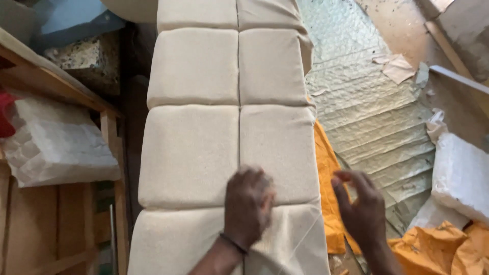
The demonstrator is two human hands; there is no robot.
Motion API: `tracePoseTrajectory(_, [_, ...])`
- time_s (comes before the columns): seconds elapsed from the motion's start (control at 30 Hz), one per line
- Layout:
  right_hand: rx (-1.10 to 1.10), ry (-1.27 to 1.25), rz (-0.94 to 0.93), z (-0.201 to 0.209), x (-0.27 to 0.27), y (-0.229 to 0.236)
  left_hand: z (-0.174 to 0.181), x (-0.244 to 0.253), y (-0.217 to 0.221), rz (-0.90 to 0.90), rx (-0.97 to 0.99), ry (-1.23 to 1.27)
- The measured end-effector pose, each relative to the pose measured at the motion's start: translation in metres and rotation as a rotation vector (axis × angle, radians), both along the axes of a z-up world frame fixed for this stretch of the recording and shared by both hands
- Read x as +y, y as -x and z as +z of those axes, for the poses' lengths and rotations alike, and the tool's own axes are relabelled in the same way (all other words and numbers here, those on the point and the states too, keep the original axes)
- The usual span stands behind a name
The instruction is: Sewing and tightening threads to create a tufted pattern on a fabric-covered foam cushion.
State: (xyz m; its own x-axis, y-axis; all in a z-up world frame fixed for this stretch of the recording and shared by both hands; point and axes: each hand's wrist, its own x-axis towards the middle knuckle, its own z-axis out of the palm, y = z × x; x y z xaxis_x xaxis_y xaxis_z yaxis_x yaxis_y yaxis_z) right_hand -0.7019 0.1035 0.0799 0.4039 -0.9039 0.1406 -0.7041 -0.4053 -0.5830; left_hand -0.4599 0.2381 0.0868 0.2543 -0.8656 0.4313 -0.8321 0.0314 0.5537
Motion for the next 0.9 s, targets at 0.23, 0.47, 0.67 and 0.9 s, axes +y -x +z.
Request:
tracePoseTrajectory(0.23, [0.075,-0.037,0.114,-0.008,0.093,0.012,0.031,0.036,0.078,-0.172,0.110,-0.134])
tracePoseTrajectory(0.47, [0.418,-0.409,0.074,0.000,0.060,-0.023,-0.023,0.012,0.084,-0.163,-0.057,-0.164])
tracePoseTrajectory(0.67, [0.353,0.000,0.190,0.020,0.069,-0.015,0.009,0.051,0.046,-0.329,0.246,-0.140])
tracePoseTrajectory(0.9, [-0.022,0.012,0.545,0.025,0.120,-0.080,0.024,0.112,0.022,0.191,-0.106,-0.105])
